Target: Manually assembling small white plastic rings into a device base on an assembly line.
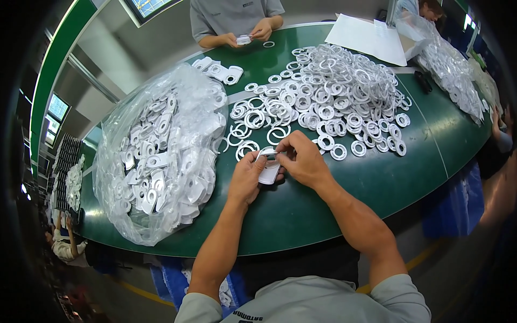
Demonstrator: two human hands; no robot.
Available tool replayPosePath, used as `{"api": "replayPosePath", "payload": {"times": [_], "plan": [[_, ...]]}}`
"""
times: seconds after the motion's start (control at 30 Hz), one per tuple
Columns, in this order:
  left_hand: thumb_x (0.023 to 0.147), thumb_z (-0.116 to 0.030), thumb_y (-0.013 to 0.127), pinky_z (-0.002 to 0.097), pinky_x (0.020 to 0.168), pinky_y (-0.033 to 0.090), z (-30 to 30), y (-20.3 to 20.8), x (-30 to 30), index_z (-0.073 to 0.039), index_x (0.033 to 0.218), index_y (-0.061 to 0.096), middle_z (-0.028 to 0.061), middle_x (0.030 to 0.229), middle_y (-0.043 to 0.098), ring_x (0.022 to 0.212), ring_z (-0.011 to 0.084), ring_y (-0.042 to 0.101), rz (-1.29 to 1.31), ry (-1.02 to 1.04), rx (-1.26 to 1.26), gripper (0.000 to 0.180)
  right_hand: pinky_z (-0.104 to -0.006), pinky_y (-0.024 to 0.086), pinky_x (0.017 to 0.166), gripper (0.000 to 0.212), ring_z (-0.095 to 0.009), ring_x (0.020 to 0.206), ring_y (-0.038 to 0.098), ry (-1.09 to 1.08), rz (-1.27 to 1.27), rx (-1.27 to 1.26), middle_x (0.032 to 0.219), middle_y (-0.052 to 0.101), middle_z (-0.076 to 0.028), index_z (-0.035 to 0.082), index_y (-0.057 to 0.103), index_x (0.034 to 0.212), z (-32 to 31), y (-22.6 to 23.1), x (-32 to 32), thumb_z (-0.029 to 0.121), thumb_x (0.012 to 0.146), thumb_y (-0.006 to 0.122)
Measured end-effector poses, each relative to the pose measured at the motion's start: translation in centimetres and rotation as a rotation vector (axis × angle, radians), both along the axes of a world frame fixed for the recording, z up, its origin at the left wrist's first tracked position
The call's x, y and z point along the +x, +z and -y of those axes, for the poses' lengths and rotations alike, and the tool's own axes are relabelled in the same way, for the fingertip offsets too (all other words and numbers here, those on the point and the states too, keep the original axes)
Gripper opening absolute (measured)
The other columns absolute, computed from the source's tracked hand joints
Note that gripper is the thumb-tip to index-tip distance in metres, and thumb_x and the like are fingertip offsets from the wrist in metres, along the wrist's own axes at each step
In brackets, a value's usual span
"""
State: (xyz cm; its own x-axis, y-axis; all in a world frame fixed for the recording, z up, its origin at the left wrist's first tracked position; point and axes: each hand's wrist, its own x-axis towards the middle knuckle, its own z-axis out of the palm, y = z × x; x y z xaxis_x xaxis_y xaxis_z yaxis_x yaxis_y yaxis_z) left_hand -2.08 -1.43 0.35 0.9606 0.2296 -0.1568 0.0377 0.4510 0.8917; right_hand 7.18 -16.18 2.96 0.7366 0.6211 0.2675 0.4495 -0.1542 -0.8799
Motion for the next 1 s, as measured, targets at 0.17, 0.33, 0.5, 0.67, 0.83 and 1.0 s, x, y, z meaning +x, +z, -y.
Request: {"api": "replayPosePath", "payload": {"times": [0.17,0.33,0.5,0.67,0.83,1.0], "plan": [[0.099,-0.018,0.047,0.0387,0.071,0.06,0.3,2.1,0.1,0.006,0.112,0.044,0.021,0.101,0.062,0.083,0.0299,0.068,-0.028,0.021,-0.416,0.027,-0.0268,0.046,0.063,0.014,-0.017,0.076,0.058,0.031,0.249,0.049,0.087,0.056,-0.006,0.003,0.063,0.086,0.0,0.3,-0.2,-0.005,0.075,0.063],[0.097,-0.015,0.051,0.0379,0.07,0.06,-0.6,0.3,0.1,0.004,0.112,0.044,0.0193,0.1,0.062,0.082,0.0293,0.068,0.013,0.08,-0.171,0.026,-0.0281,0.046,0.063,0.016,-0.019,0.078,0.058,0.01,0.185,0.06,0.089,0.057,-0.007,0.002,0.064,0.085,-0.1,0.4,0.4,-0.008,0.075,0.057],[0.096,-0.013,0.052,0.0367,0.07,0.059,-0.7,0.3,0.3,0.004,0.112,0.044,0.0184,0.1,0.062,0.083,0.0283,0.068,0.035,0.199,0.005,0.025,-0.0284,0.047,0.065,0.014,-0.02,0.076,0.058,-0.123,0.228,0.006,0.089,0.057,-0.009,0.003,0.065,0.088,-0.5,-0.2,3.1,-0.002,0.078,0.058],[0.097,-0.012,0.047,0.0388,0.077,0.058,-1.3,0.6,0.3,0.005,0.114,0.046,0.0178,0.103,0.062,0.089,0.0283,0.067,0.057,0.23,-0.222,0.024,-0.0345,0.048,0.071,0.016,-0.026,0.079,0.059,-0.171,0.372,-0.252,0.092,0.055,-0.009,0.006,0.065,0.091,-3.3,-2.7,3.4,0.012,0.077,0.07],[0.098,-0.01,0.044,0.0392,0.076,0.058,-1.9,0.2,0.1,0.005,0.114,0.045,0.0195,0.106,0.061,0.089,0.0299,0.067,0.05,0.27,-0.166,0.022,-0.0367,0.047,0.071,0.012,-0.028,0.081,0.059,-0.202,0.427,-0.148,0.089,0.055,-0.009,0.005,0.066,0.086,-4.3,-2.5,2.9,0.011,0.077,0.071],[0.098,-0.012,0.045,0.04,0.076,0.058,-1.9,0.5,0.1,0.004,0.113,0.048,0.0193,0.106,0.061,0.09,0.0308,0.066,0.081,0.289,-0.14,0.022,-0.0336,0.046,0.067,0.01,-0.025,0.077,0.059,-0.253,0.174,0.058,0.084,0.058,-0.009,0.004,0.068,0.086,-2.6,-0.6,3.9,0.009,0.078,0.071]]}}
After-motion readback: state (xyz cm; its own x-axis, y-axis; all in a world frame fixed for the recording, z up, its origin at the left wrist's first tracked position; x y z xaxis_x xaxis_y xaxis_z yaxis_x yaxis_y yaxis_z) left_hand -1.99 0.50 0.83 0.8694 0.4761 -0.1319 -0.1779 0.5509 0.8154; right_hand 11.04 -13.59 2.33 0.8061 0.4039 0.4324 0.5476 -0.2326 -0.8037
